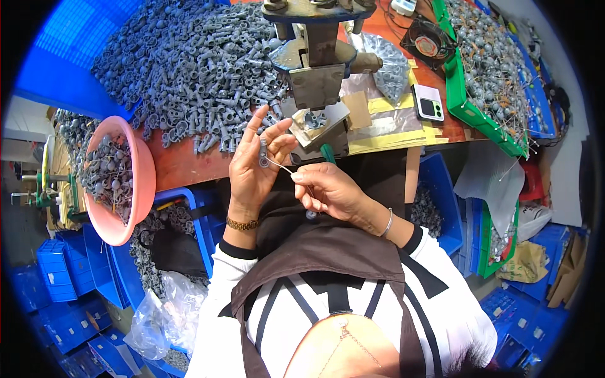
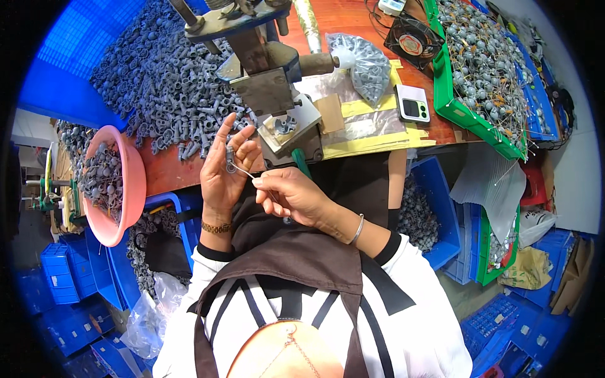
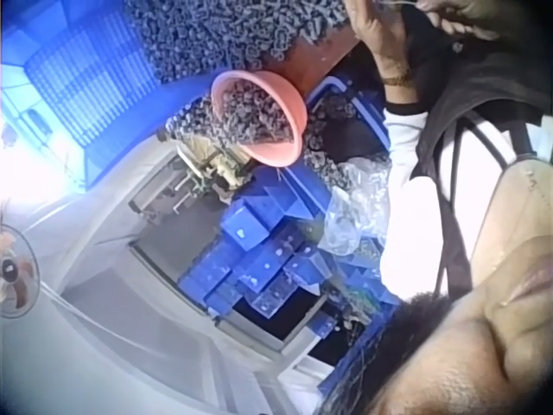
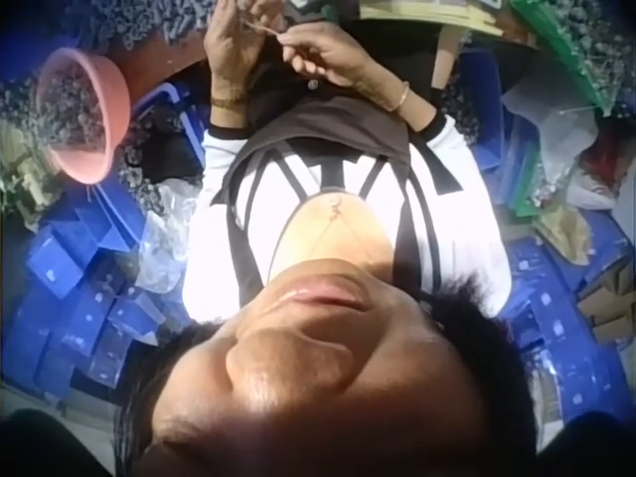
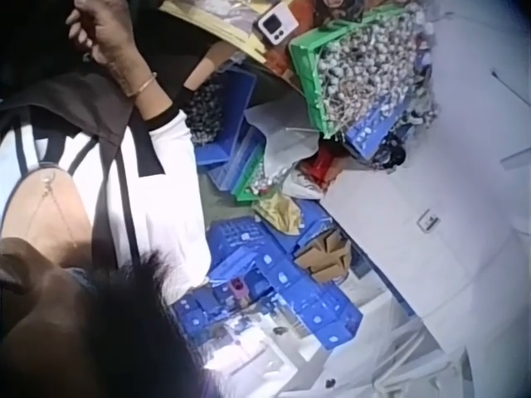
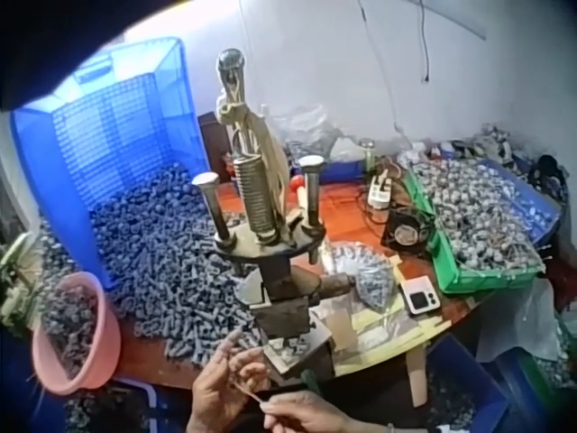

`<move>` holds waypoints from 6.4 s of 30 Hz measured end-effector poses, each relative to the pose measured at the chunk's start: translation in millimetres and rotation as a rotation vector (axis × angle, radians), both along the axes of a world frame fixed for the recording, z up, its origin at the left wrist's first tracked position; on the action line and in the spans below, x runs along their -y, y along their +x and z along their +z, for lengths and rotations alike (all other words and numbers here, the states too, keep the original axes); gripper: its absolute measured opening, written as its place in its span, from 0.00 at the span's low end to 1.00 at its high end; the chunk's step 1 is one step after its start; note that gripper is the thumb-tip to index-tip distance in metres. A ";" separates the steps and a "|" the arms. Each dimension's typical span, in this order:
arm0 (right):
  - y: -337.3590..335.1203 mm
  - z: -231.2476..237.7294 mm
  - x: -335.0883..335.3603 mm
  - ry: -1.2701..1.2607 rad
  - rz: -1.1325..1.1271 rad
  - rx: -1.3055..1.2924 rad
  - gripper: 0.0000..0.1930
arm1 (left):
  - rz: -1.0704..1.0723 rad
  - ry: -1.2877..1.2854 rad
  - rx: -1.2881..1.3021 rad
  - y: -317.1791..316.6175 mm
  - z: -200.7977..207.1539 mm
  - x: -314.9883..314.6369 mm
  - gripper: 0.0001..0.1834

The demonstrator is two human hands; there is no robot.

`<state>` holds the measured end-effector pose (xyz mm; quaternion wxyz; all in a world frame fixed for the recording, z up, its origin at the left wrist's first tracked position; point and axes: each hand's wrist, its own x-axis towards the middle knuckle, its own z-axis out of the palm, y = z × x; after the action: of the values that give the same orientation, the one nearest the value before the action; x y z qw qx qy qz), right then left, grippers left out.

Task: Assembling small components using a manual press machine on a factory floor.

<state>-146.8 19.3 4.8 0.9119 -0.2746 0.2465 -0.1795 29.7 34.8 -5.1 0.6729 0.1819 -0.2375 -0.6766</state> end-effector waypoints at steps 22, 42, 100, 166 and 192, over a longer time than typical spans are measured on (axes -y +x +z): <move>3.9 -5.8 -2.4 -0.051 -0.023 0.048 0.16 | 0.423 -0.477 1.345 -30.2 16.1 -36.1 0.25; -7.1 -4.7 23.6 -0.659 -0.439 -0.072 0.07 | 0.539 -0.217 1.616 -40.1 21.6 -18.7 0.14; -394.8 20.6 331.1 -0.547 -1.313 -0.113 0.10 | 1.414 0.251 1.051 230.1 61.3 -99.5 0.22; 23.4 5.9 5.3 -0.318 -0.132 -0.116 0.15 | 0.521 0.254 0.382 35.0 -2.5 8.6 0.10; 25.3 19.7 -3.3 -0.861 -0.305 -0.238 0.14 | 0.445 0.169 0.831 -11.3 36.0 -9.2 0.08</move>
<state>-121.5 22.6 24.5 0.6440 -0.6070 0.2898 -0.3645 18.4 44.0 30.9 0.6324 0.5372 -0.3858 -0.4033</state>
